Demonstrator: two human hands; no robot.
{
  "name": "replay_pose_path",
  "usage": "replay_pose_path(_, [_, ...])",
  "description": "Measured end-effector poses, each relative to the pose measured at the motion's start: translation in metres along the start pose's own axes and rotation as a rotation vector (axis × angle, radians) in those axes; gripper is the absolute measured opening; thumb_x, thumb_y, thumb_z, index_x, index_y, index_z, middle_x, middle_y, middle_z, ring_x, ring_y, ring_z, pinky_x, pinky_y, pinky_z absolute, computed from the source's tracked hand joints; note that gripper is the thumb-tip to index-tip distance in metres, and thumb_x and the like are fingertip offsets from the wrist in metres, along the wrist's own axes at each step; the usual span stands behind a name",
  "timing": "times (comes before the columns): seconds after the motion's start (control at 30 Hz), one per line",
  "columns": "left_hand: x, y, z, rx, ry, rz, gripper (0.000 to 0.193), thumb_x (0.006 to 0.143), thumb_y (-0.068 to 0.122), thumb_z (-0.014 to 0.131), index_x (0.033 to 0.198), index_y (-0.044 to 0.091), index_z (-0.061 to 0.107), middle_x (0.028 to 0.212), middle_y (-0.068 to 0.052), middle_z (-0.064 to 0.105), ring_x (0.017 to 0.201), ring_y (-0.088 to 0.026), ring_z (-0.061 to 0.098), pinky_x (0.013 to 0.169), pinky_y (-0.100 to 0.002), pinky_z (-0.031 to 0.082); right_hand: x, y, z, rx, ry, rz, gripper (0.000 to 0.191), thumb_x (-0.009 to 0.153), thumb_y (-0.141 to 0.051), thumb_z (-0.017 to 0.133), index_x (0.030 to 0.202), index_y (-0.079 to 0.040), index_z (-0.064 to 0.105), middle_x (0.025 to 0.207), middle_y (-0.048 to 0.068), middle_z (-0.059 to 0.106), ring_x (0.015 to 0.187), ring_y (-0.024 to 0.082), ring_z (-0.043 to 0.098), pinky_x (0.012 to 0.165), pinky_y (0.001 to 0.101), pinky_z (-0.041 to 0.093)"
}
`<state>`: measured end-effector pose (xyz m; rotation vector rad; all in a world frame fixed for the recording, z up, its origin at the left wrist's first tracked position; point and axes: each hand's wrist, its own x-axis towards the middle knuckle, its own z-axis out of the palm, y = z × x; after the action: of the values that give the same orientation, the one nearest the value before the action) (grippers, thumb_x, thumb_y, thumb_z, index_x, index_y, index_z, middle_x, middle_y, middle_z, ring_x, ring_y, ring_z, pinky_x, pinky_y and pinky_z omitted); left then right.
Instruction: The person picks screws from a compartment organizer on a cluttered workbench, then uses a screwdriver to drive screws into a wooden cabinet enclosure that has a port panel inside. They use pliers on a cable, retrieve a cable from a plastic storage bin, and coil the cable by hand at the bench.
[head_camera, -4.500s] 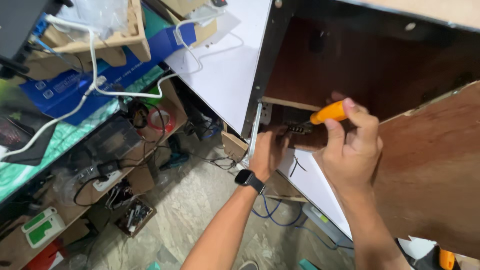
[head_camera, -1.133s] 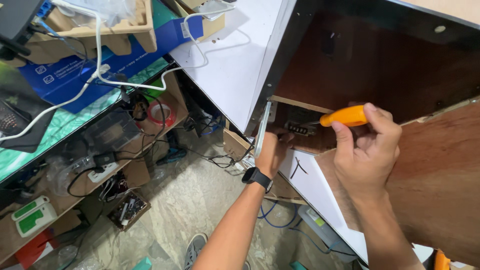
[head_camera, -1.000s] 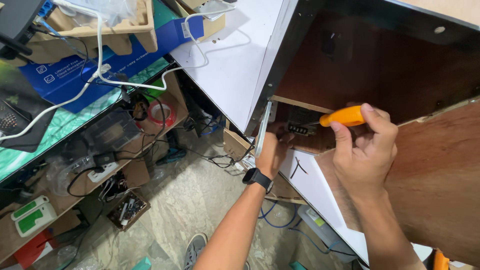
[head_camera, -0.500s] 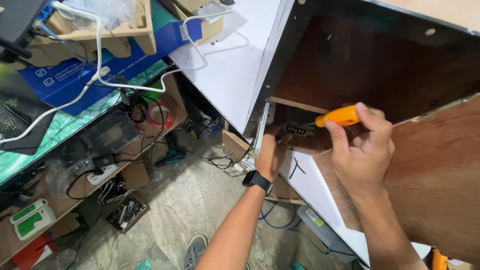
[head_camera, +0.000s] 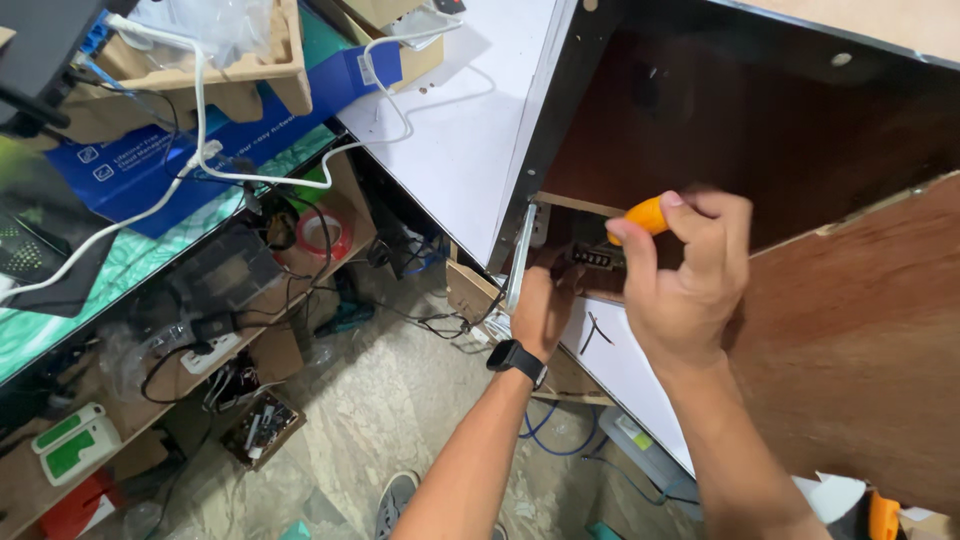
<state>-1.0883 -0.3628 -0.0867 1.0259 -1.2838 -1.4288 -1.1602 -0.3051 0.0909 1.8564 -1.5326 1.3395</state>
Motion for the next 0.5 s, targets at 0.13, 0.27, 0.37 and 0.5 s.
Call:
replay_pose_path(0.13, [0.001,-0.007,-0.001,0.185,0.066,0.149,0.027,0.094,0.013,0.070,0.114,-0.004,0.064,0.092,-0.018,0.071,0.082,-0.027,0.068,0.074,-0.039,0.053,-0.009,0.004,-0.003,0.308,-0.036,0.135,0.023,0.099,0.008,0.066,0.116,-0.001,0.054,0.126,0.021,0.063,0.114,0.034,0.068,0.099,0.0424,0.056])
replay_pose_path(0.27, [-0.001,-0.008,0.000,0.216,0.059,0.017,0.025,0.094,0.017,0.071,0.107,-0.003,0.062,0.087,-0.018,0.069,0.079,-0.029,0.067,0.072,-0.041,0.052,-0.015,0.012,-0.003,0.110,0.029,0.145,0.033,0.098,0.000,0.087,0.115,-0.002,0.059,0.113,0.017,0.059,0.098,0.028,0.063,0.086,0.0343,0.052])
replay_pose_path(0.37, [0.000,-0.004,0.000,0.251,0.084,-0.013,0.026,0.092,0.018,0.073,0.104,-0.003,0.061,0.085,-0.018,0.068,0.076,-0.031,0.066,0.071,-0.041,0.052,-0.014,0.016,-0.008,0.121,-0.002,0.134,0.032,0.096,0.001,0.084,0.114,0.000,0.058,0.120,0.020,0.057,0.103,0.030,0.062,0.089,0.0365,0.052])
replay_pose_path(0.5, [-0.002,0.000,-0.001,0.132,0.050,-0.035,0.026,0.093,0.018,0.070,0.105,-0.001,0.057,0.086,-0.016,0.069,0.075,-0.030,0.070,0.068,-0.040,0.055,-0.012,0.017,-0.018,0.292,-0.089,0.155,0.020,0.099,0.004,0.070,0.111,-0.002,0.054,0.125,0.020,0.064,0.111,0.031,0.068,0.096,0.0382,0.057])
